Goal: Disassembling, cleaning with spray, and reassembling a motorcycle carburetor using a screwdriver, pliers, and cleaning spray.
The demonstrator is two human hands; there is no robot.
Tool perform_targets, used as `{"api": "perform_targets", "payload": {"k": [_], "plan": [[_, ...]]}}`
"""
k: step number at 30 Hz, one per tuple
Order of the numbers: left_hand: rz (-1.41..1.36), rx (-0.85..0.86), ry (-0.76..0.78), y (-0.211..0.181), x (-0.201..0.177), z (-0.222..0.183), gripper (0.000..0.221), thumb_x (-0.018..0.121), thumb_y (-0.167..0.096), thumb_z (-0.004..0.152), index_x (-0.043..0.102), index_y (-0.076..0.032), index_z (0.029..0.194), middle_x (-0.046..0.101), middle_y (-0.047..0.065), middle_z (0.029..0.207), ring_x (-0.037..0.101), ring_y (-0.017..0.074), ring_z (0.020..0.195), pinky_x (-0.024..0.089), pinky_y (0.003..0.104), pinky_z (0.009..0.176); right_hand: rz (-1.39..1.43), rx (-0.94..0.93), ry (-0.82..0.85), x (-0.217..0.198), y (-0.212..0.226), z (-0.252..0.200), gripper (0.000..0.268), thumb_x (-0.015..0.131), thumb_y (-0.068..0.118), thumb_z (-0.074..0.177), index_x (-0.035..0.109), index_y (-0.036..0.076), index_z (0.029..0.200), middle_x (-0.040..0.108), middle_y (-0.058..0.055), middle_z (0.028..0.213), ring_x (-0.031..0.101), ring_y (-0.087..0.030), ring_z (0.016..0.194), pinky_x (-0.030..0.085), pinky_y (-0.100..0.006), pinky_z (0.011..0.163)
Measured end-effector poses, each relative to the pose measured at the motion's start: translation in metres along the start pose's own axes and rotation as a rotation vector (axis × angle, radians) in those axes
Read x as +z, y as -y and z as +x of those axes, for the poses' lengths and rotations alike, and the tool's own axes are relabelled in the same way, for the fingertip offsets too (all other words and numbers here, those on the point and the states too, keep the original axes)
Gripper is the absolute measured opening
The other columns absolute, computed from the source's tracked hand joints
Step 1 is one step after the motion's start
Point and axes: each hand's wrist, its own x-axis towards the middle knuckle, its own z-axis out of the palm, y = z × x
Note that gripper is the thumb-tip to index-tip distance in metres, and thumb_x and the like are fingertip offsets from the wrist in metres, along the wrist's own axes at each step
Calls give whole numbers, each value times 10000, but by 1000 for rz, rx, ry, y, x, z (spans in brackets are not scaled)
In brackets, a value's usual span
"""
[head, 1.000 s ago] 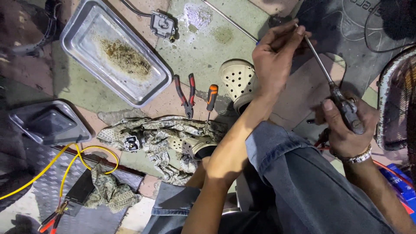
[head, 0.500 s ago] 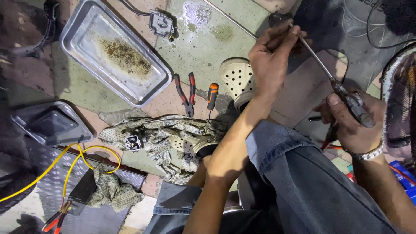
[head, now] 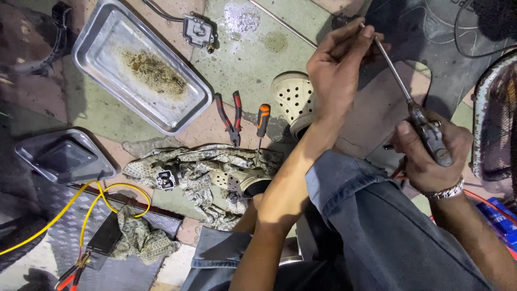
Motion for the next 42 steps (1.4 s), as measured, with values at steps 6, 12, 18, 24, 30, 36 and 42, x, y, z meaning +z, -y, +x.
{"api": "perform_targets", "payload": {"k": [6,12,18,24,30,36,42], "plan": [[-28,6,-64,0,-2,1,273,728,12,1010,670,46,1274,763,132,1064,759,198,973,640,271,914,-168,-197,79,-9,-37,6,485,669,120,1023,398,98,621,411,-8,560,327,-177,430,278,-351,470],[-21,52,0,-4,-18,5,254,712,11,1022,694,-3,1275,774,99,1105,758,201,1005,649,311,942,149,-25,313,-8,-2,14,281,582,40,948,583,-98,1193,693,-189,1026,718,-262,839,609,-324,748],[234,-107,-76,-50,-18,-2,386,704,-123,1007,604,46,1339,768,133,1078,763,229,936,622,297,830,-196,96,70,1,-55,19,249,714,115,1044,632,-36,1225,579,-80,851,486,-196,655,400,-334,609],[635,17,224,-167,-25,-25,323,746,-195,985,654,-128,1287,781,105,1124,815,189,943,709,288,847,-412,-76,-94,38,-145,49,319,747,113,1011,603,-61,1236,710,-184,1026,654,-328,774,522,-430,676],[1480,224,238,-221,-112,29,71,773,-37,851,791,31,861,763,103,745,529,118,469,431,229,461,-368,-410,-150,71,-207,80,330,691,29,901,550,-91,1174,621,-234,1011,593,-384,827,502,-464,748],[1484,304,68,-248,-75,-58,261,748,-176,921,732,-125,1177,764,177,874,742,417,877,601,490,779,-562,148,-40,111,-251,104,789,809,213,854,387,-17,1479,434,-284,1453,484,-488,1325,456,-628,1038],[1123,365,88,-277,3,-126,189,784,-28,886,737,-14,1068,771,183,956,774,279,895,629,352,777,-706,-645,-559,124,-314,140,939,850,678,613,589,-16,1189,605,-228,1052,684,-413,945,573,-452,807]]}}
